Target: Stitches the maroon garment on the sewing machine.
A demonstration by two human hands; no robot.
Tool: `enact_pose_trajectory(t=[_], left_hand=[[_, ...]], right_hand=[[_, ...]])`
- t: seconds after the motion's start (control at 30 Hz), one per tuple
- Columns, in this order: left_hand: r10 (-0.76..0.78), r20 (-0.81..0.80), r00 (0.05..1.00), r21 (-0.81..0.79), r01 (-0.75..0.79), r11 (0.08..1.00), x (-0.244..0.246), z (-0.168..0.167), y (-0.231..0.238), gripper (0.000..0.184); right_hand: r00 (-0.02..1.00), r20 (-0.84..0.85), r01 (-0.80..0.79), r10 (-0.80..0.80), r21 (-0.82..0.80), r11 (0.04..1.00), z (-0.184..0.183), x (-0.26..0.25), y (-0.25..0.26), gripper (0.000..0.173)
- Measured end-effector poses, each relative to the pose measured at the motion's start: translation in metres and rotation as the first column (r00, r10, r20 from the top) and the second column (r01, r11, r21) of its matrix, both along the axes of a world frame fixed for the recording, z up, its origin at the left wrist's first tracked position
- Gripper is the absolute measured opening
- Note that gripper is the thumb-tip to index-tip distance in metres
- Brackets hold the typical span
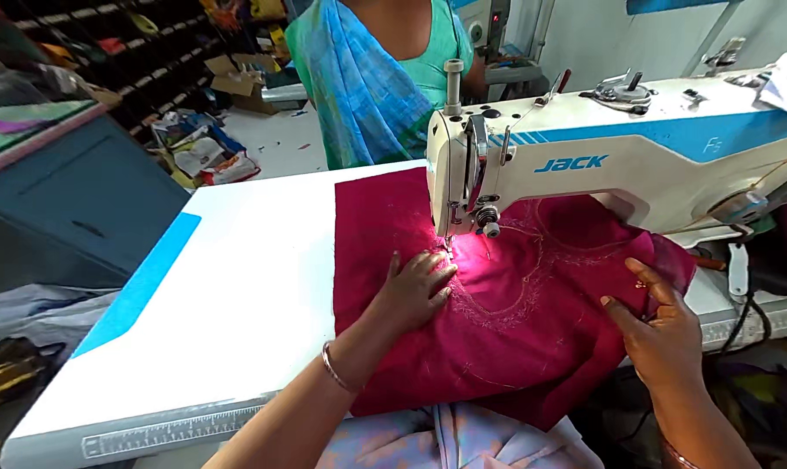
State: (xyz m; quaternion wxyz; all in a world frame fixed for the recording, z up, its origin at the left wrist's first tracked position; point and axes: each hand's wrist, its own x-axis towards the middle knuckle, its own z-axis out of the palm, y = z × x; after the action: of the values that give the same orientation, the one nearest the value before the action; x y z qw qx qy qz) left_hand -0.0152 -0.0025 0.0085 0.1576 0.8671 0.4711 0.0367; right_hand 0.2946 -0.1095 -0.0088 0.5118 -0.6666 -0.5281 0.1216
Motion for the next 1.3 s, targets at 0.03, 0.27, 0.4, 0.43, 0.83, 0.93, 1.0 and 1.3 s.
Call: enact_pose_trajectory(t=[0.03,0.27,0.4,0.43,0.83,0.93,1.0,1.3], left_hand=[[0.025,-0.001,1.0,0.01,-0.025,1.0,0.008,0.002,-0.012,0.044],[0.128,0.019,0.992,-0.034,-0.127,0.991,0.018,-0.012,-0.04,0.053],[0.123,0.025,0.992,-0.021,-0.123,0.992,0.015,-0.013,-0.036,0.052],[0.119,0.026,0.993,-0.019,-0.119,0.993,0.014,-0.013,-0.035,0.052],[0.095,0.035,0.995,-0.01,-0.094,0.996,0.01,-0.012,-0.024,0.051],[0.089,0.038,0.995,-0.006,-0.089,0.996,0.01,-0.011,-0.021,0.051],[0.089,0.035,0.995,-0.013,-0.089,0.996,0.01,-0.011,-0.02,0.051],[0.077,0.01,0.997,-0.039,-0.077,0.996,0.007,-0.012,-0.007,0.052]], right_hand=[[1.0,0.002,0.002,-0.002,-0.003,1.0,-0.001,0.0,0.0,0.059],[1.0,0.003,0.005,-0.005,-0.017,1.0,0.002,-0.002,0.004,0.059],[1.0,-0.003,0.02,-0.02,-0.025,0.999,0.001,-0.004,0.004,0.059],[1.0,-0.004,0.022,-0.022,-0.022,1.0,0.0,-0.005,0.005,0.059],[1.0,0.006,0.013,-0.012,-0.025,1.0,-0.001,-0.006,0.01,0.059],[0.999,0.033,0.012,-0.011,-0.022,1.0,-0.001,-0.005,0.012,0.058],[0.999,0.046,0.01,-0.01,-0.011,1.0,-0.003,-0.005,0.013,0.058],[1.0,0.013,0.014,-0.014,-0.015,1.0,-0.003,-0.007,0.017,0.059]])
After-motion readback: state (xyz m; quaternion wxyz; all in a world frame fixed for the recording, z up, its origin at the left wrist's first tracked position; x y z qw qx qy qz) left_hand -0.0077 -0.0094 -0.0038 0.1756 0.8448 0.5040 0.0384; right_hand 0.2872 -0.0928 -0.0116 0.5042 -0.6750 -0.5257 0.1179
